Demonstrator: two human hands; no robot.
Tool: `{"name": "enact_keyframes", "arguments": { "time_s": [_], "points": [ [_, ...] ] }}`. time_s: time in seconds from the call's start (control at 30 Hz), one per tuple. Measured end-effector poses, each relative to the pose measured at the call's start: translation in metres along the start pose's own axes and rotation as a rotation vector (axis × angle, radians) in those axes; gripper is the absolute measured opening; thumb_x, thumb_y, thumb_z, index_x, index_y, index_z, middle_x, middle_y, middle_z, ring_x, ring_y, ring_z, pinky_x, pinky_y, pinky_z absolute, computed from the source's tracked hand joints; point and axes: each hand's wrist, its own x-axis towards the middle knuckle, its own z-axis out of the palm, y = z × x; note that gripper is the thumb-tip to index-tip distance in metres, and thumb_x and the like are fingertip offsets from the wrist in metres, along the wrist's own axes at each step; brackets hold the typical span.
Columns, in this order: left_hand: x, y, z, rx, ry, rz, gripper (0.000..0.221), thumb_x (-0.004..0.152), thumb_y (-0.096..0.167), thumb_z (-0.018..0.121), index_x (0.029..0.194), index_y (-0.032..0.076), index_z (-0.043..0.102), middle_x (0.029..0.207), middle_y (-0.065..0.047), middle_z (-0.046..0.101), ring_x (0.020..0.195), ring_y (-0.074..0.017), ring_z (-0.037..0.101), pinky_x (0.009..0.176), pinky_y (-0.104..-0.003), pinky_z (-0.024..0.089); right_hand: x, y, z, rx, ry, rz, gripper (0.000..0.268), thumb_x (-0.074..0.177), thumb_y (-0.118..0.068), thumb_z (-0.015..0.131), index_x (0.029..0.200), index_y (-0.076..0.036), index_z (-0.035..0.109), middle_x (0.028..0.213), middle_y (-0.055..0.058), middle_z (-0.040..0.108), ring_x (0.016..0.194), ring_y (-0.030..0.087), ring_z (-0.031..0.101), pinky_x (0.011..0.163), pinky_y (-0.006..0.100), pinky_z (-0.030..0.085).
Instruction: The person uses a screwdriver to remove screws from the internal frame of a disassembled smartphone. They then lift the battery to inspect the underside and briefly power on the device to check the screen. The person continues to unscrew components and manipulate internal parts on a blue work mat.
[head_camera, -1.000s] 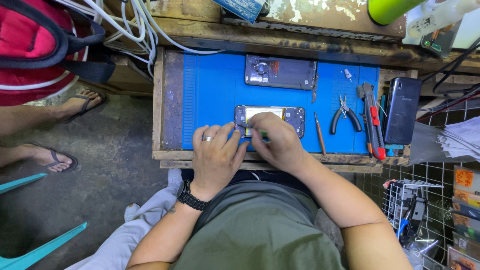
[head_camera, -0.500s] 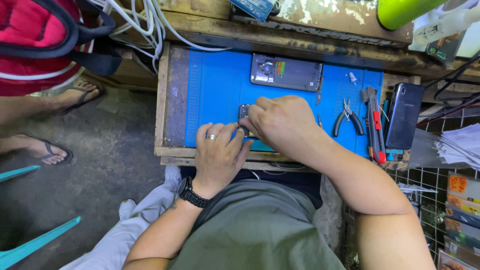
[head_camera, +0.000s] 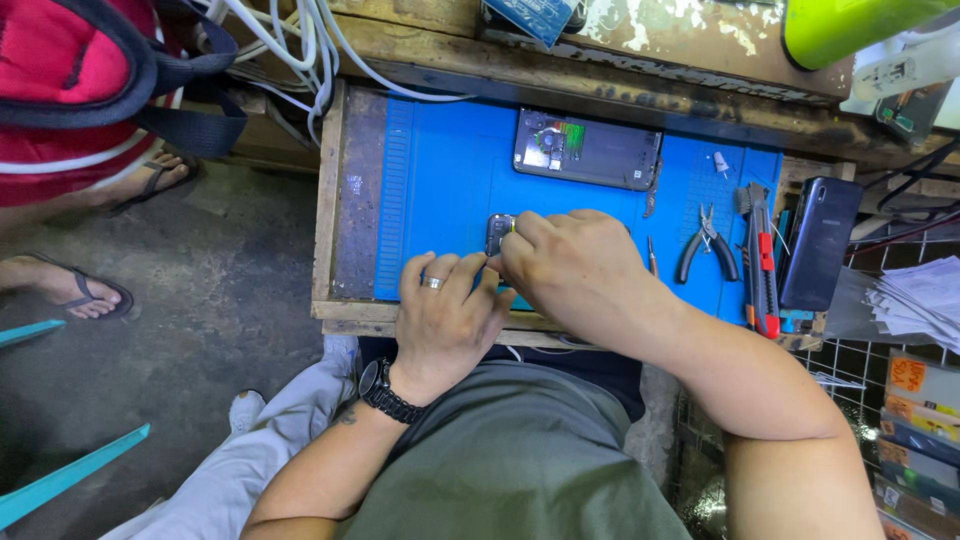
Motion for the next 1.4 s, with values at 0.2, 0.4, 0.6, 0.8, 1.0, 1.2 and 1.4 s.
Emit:
{"name": "enact_keyframes", "arguments": {
  "time_s": [0.2,0.4,0.6,0.8,1.0,1.2,1.4],
  "points": [
    [-0.001,-0.002,-0.001,-0.024,0.007,0.014,0.029,0.088,0.021,0.079,0.107,0.004,0.067,0.117,-0.012,0.065,0.106,-0.0281,0.061,0.100,-0.050,0.043,0.005,0.002,0.000,0.041,-0.012,-0.019,0.018,0.086,-0.020,0.070,0.086,-0.008,0.057,0.082,0.007,0.058,0.073,0.026,0.065,0.059,0.040,0.050],
    [-0.002,-0.003,0.001,-0.017,-0.017,-0.005,0.030,0.089,0.023,0.077,0.109,0.004,0.067,0.117,-0.011,0.065,0.107,-0.0273,0.060,0.101,-0.050,0.042,0.007,-0.004,-0.004,0.016,-0.047,-0.009,0.016,0.082,-0.014,0.067,0.091,-0.005,0.057,0.086,0.008,0.059,0.075,0.026,0.066,0.059,0.039,0.052],
    [-0.001,-0.003,-0.002,-0.006,-0.037,0.002,0.030,0.090,0.025,0.077,0.110,0.003,0.069,0.118,-0.011,0.065,0.107,-0.0270,0.060,0.102,-0.048,0.041,0.004,0.001,-0.006,0.198,0.056,-0.050,0.022,0.077,-0.006,0.069,0.095,-0.004,0.056,0.094,0.012,0.061,0.085,0.031,0.067,0.070,0.042,0.054],
    [0.002,-0.003,-0.005,0.006,-0.043,0.005,0.030,0.091,0.026,0.077,0.108,0.002,0.071,0.123,-0.012,0.067,0.108,-0.0260,0.061,0.101,-0.047,0.042,-0.049,0.032,0.022,0.591,0.496,0.205,0.039,0.092,0.018,0.069,0.114,-0.005,0.046,0.115,0.014,0.061,0.108,0.029,0.069,0.095,0.038,0.058],
    [0.005,-0.004,-0.002,0.048,-0.059,0.030,0.030,0.091,0.027,0.078,0.107,0.002,0.072,0.124,-0.012,0.069,0.108,-0.0256,0.061,0.101,-0.048,0.042,-0.098,0.044,0.090,0.796,0.828,0.479,0.060,0.102,0.019,0.068,0.139,-0.011,0.031,0.119,0.017,0.058,0.108,0.024,0.067,0.102,0.038,0.059],
    [0.007,-0.004,0.002,0.079,-0.060,0.044,0.029,0.091,0.027,0.078,0.106,0.003,0.073,0.122,-0.011,0.070,0.106,-0.0257,0.061,0.102,-0.048,0.042,-0.111,0.049,0.106,0.773,0.909,0.542,0.059,0.106,0.017,0.067,0.142,-0.013,0.031,0.123,0.017,0.060,0.109,0.021,0.066,0.102,0.032,0.060],
    [0.007,-0.004,0.004,0.078,-0.061,0.039,0.028,0.092,0.026,0.078,0.106,0.003,0.073,0.123,-0.011,0.069,0.106,-0.0257,0.060,0.102,-0.048,0.043,-0.113,0.060,0.102,0.649,0.912,0.544,0.058,0.109,0.015,0.068,0.143,-0.013,0.031,0.126,0.019,0.060,0.110,0.022,0.064,0.103,0.032,0.058]
  ]
}}
